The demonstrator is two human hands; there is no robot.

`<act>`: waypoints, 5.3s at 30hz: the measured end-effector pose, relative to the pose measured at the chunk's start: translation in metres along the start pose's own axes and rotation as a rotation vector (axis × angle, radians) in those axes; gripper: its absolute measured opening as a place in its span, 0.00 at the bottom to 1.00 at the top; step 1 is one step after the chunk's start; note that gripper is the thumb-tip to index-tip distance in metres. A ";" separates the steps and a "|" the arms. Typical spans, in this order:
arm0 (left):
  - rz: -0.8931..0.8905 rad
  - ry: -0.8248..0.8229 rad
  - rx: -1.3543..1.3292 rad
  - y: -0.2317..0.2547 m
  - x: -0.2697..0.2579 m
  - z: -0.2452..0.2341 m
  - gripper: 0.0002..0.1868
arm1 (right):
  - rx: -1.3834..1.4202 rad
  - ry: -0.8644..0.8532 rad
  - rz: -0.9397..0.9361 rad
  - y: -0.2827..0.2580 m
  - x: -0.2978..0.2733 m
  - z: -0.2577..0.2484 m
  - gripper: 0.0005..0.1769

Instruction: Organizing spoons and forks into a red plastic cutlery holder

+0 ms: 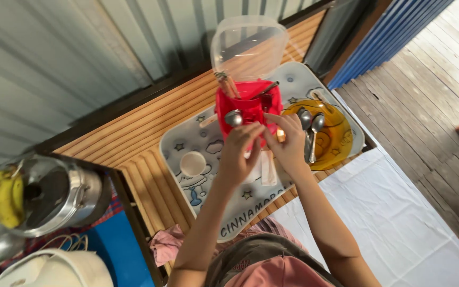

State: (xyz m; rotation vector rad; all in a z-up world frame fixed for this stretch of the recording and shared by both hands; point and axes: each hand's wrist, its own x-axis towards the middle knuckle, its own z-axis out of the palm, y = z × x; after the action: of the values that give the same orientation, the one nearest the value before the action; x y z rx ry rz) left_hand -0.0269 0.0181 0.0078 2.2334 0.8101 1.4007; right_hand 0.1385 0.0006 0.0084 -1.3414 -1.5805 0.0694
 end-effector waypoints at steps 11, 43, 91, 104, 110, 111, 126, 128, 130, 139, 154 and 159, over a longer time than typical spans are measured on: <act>0.051 -0.216 0.401 -0.069 0.020 -0.041 0.24 | -0.281 -0.311 -0.100 0.010 0.019 0.047 0.23; 0.509 0.197 0.216 0.040 0.055 -0.034 0.14 | 0.069 0.132 -0.125 -0.019 -0.016 -0.025 0.08; 0.043 -0.253 -0.015 -0.011 -0.017 0.051 0.16 | 0.141 0.220 0.389 0.038 -0.034 -0.018 0.08; 0.021 -0.166 0.532 -0.069 0.014 -0.035 0.19 | -0.291 -0.084 -0.123 0.000 -0.001 0.049 0.15; 0.070 -0.243 0.581 -0.078 0.015 -0.033 0.21 | -0.401 -0.185 -0.100 0.010 0.002 0.058 0.17; 0.093 -0.250 0.581 -0.079 0.016 -0.033 0.21 | -0.418 -0.204 -0.088 0.009 0.003 0.058 0.17; 0.393 -0.153 0.787 -0.097 0.022 -0.028 0.16 | -0.293 -0.211 -0.013 0.005 0.008 0.054 0.22; 0.409 -0.138 0.791 -0.102 0.020 -0.027 0.14 | -0.299 -0.193 -0.024 0.006 0.007 0.054 0.22; 0.423 -0.120 0.795 -0.103 0.021 -0.026 0.13 | -0.305 -0.176 -0.036 0.007 0.008 0.053 0.22; 0.317 -0.053 0.564 -0.080 0.039 -0.033 0.09 | -0.285 -0.163 -0.016 0.006 0.008 0.051 0.20; 0.142 0.235 0.160 -0.011 0.077 -0.056 0.05 | -0.114 0.064 -0.053 -0.023 0.024 0.031 0.11; 0.064 0.305 -0.009 0.006 0.081 -0.044 0.09 | 0.010 0.116 -0.015 -0.034 0.013 -0.002 0.07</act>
State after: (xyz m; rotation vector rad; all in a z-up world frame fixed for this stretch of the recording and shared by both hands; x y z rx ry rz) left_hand -0.0374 0.0670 0.0851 2.0835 0.8308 1.8009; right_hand 0.1175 -0.0038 0.0382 -1.3020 -1.4906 -0.0096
